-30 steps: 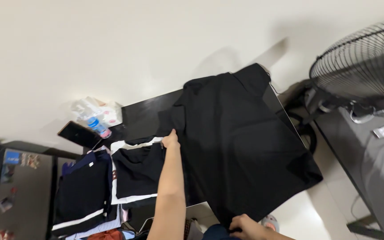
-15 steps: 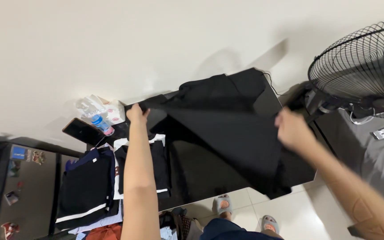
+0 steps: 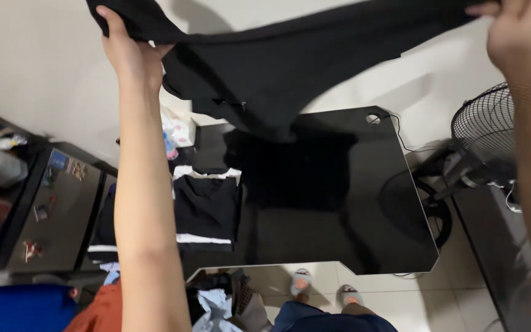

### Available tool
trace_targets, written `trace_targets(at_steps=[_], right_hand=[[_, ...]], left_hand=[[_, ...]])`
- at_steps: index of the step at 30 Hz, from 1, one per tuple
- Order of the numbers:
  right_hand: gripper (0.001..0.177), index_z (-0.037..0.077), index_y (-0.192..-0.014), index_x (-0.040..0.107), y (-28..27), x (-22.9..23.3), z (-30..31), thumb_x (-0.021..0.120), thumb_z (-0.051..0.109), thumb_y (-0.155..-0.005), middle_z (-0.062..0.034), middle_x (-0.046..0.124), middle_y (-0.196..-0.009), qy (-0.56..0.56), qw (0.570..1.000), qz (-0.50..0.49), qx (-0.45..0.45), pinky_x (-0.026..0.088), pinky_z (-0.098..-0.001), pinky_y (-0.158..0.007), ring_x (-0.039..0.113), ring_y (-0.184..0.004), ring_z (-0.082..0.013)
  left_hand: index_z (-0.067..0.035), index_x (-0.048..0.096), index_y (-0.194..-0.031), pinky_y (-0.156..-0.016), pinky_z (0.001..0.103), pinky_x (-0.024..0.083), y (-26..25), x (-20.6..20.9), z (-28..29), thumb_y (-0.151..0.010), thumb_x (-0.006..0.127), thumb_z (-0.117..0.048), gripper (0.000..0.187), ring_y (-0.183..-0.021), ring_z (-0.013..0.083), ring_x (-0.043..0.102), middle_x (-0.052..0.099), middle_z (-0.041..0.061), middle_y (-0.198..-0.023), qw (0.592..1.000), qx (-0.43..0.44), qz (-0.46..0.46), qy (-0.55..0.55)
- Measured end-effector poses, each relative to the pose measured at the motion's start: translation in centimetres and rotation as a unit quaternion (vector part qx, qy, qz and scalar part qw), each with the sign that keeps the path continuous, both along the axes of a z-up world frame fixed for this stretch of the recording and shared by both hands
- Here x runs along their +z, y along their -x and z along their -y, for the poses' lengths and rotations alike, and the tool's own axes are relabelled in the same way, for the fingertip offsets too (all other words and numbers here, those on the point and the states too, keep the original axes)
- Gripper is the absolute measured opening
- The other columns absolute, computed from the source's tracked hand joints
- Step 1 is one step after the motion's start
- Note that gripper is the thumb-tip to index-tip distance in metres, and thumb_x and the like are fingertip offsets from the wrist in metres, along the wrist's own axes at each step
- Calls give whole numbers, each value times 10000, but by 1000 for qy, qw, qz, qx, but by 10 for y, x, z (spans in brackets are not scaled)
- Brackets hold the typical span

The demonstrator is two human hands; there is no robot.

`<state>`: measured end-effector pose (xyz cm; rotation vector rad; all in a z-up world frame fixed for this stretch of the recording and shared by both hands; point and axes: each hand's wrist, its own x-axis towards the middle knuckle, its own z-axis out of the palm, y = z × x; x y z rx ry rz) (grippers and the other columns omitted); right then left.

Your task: The person folds several garments on a black table, including a pink shirt, striped shirt, black t-shirts, and an orange jacket. Each item is smoothed, folded into a compact rectangle, and stacked on the table.

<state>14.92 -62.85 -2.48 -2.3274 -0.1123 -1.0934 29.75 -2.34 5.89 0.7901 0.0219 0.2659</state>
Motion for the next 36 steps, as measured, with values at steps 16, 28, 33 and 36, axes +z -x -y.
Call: trace_targets(at_steps=[16,28,33,36], right_hand=[[133,121,-1099,680,258,-353,-60,617,123,-981,-116,813,-1097,5,889,-450,83,609,-453,-945,757,-1060,-311],[193,9,-1046,801,164,-307,-34,707,93,-899,-263,812,-1016,-50,790,-574,210,531,-520,-997,746,-1064,-399],[271,104,-1357,648,103,-437,-10,619,227,-1117,-191,705,-1068,-324,866,-379,-34,527,-394,-838,655,-986,-266],[650,116,-1446,612,104,-488,4,598,633,-1051,-183,708,-1278,-186,829,-510,-138,493,-487,-1017,615,-1258,-304]], left_hand=[[123,396,-1442,-516,384,445,407,-471,40,-1084,429,-637,841,-535,246,622,619,160,-764,805,195,-523,-200],[-9,708,-780,-1053,490,380,310,-323,36,-796,842,-213,245,-1209,398,530,566,184,-1334,668,386,0,-636],[-125,500,-1524,-1123,763,199,200,-332,17,-1038,551,-481,605,-1535,414,185,164,128,-1711,629,135,-78,-762],[-149,458,-1545,-1076,701,358,183,-374,-17,-1051,543,-476,598,-1418,467,373,272,176,-1638,632,184,-166,-734]])
